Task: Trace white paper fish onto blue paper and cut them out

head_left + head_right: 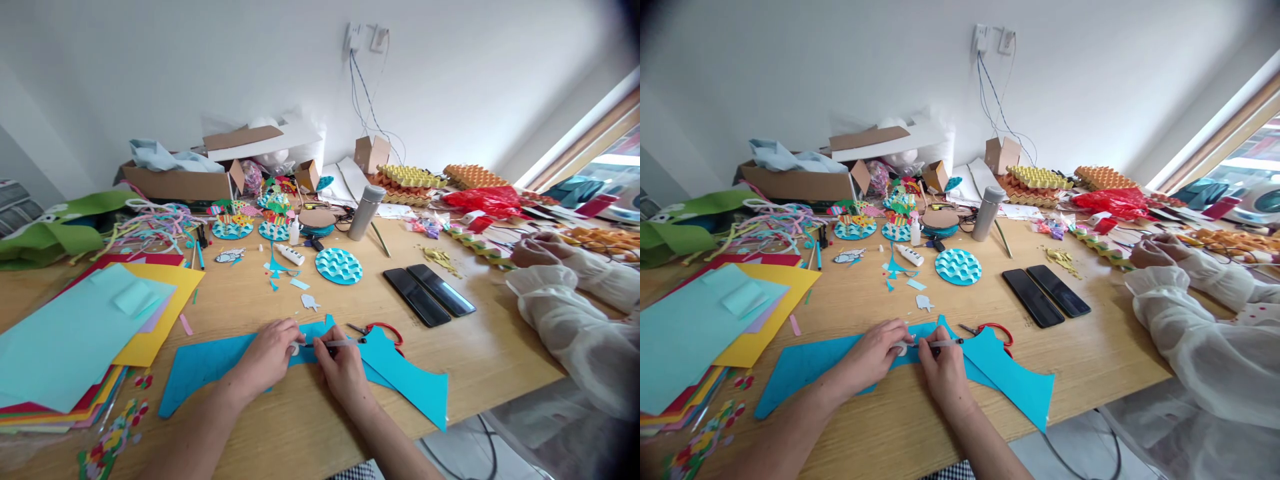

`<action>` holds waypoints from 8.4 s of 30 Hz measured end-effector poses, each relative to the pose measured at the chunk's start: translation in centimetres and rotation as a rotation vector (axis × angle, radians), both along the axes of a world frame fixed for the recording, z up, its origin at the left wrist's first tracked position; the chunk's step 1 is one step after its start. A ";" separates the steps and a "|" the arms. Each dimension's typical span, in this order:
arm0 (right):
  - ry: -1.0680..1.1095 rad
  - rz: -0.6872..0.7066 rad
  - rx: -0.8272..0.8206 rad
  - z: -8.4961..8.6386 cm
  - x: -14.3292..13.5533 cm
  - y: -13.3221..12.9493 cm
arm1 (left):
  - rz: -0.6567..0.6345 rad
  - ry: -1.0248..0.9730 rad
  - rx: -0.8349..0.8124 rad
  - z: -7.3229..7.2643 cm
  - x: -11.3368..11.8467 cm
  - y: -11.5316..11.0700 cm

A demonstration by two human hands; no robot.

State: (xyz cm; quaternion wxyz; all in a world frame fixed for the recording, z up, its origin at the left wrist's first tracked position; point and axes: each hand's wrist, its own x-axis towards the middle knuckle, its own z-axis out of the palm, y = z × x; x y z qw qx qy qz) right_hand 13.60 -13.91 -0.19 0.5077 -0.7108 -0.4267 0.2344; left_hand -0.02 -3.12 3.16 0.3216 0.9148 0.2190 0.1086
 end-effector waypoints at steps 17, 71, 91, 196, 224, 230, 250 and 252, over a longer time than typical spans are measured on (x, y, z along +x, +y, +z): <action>-0.030 -0.090 -0.008 -0.2 0.2 0.1 | -0.004 -0.013 -0.003 -0.2 0.0 0.1; -0.248 0.223 0.144 1.2 -0.5 -0.5 | -0.117 0.158 0.010 1.2 0.7 2.1; -0.315 0.332 0.116 1.6 -0.6 -0.5 | -0.160 0.223 0.023 1.3 1.1 2.9; -0.119 0.435 -0.066 1.3 -1.2 8.4 | 0.468 0.141 0.638 -3.8 3.0 -10.0; -0.178 0.514 -0.074 2.3 -1.4 8.1 | 0.438 0.158 0.597 -3.8 2.8 -10.4; -0.188 0.533 -0.063 2.4 -1.4 8.0 | 0.430 0.170 0.612 -3.8 2.8 -10.4; -0.266 0.606 -0.051 2.9 -1.4 7.6 | 0.447 0.169 0.601 -3.9 2.8 -10.6; -0.269 0.609 -0.051 3.0 -1.4 7.5 | 0.445 0.171 0.602 -3.8 2.8 -10.7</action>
